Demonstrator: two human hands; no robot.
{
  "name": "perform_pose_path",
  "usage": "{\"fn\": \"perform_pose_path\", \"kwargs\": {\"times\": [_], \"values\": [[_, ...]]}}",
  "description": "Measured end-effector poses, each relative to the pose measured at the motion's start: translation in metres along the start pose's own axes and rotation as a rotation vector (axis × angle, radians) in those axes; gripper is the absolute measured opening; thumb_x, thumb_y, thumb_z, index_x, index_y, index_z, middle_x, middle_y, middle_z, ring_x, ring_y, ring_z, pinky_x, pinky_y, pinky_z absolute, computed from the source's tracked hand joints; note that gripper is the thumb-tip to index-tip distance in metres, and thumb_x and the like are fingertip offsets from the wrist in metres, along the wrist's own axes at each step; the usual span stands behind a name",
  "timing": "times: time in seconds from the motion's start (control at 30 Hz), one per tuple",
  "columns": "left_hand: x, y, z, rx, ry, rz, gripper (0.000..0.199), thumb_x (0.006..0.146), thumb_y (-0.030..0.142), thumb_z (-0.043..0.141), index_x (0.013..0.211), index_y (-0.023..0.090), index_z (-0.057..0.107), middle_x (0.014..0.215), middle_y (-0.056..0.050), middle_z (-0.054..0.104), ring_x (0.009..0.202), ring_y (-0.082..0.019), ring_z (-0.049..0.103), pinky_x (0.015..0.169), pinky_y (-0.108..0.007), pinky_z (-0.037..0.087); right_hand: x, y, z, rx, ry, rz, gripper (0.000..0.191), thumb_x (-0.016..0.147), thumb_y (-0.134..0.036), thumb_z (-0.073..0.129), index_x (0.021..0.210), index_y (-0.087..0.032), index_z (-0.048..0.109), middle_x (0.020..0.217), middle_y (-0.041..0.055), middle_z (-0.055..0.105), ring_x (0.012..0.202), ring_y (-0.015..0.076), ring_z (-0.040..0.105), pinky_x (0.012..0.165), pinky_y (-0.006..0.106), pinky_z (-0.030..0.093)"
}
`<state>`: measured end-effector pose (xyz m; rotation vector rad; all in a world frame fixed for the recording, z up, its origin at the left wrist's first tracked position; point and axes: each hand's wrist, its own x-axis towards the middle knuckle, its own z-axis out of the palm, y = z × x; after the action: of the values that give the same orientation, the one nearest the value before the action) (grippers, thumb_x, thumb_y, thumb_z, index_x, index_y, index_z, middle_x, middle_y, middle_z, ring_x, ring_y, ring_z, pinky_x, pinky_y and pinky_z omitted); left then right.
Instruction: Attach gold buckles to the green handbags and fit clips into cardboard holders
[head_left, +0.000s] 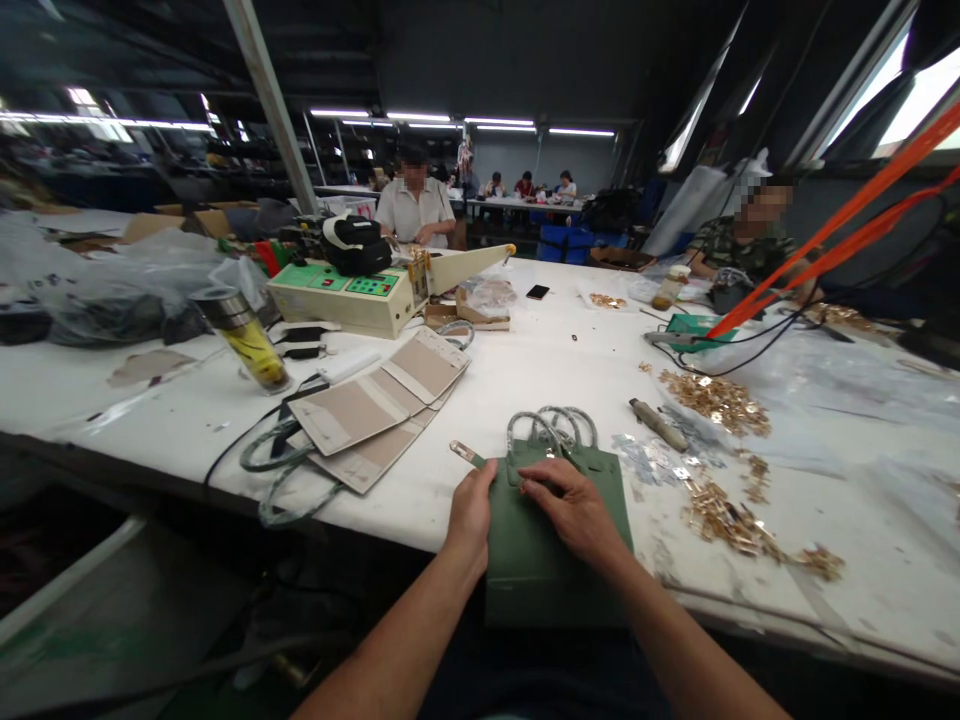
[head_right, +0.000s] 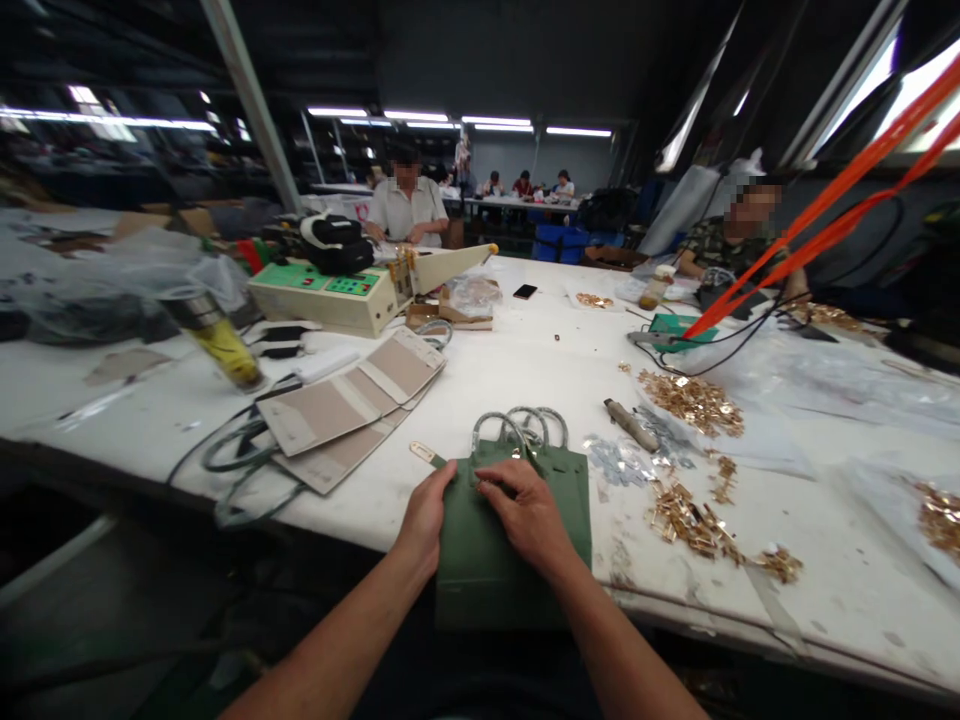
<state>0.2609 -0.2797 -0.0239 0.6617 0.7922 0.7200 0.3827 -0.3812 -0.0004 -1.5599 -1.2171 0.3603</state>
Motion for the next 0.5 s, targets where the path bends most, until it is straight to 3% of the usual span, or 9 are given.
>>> {"fn": "perform_pose_path", "kwargs": {"times": [0.2, 0.3, 0.5], "values": [[-0.003, 0.001, 0.000, -0.020, 0.072, 0.041, 0.040, 0.065, 0.048, 0.082, 0.081, 0.015, 0.066, 0.071, -0.004, 0.069, 0.064, -0.020, 0.065, 0.062, -0.031, 0.053, -0.003, 0.009, -0.008, -0.208, -0.003, -0.062, 0.011, 0.091, -0.034, 0.069, 0.092, -0.027, 0.078, 0.092, 0.0050, 0.068, 0.093, 0.0247, 0.063, 0.084, 0.037, 0.049], [-0.007, 0.004, 0.003, -0.022, 0.077, 0.062, 0.036, 0.067, 0.046, 0.081, 0.081, 0.016, 0.066, 0.070, -0.003, 0.070, 0.060, -0.019, 0.063, 0.061, -0.030, 0.052, -0.005, 0.008, -0.015, -0.322, -0.022, -0.018, 0.013, 0.091, -0.036, 0.069, 0.093, -0.029, 0.079, 0.084, 0.0032, 0.068, 0.084, 0.0234, 0.064, 0.075, 0.035, 0.048], [-0.013, 0.005, 0.006, -0.034, 0.074, 0.100, 0.032, 0.071, 0.043, 0.079, 0.085, 0.016, 0.067, 0.069, -0.001, 0.069, 0.058, -0.017, 0.062, 0.066, -0.032, 0.054, -0.007, -0.009, -0.008, -0.317, -0.065, 0.112, 0.013, 0.090, -0.035, 0.066, 0.094, -0.027, 0.077, 0.089, -0.0002, 0.075, 0.078, 0.0205, 0.068, 0.073, 0.032, 0.049]]}}
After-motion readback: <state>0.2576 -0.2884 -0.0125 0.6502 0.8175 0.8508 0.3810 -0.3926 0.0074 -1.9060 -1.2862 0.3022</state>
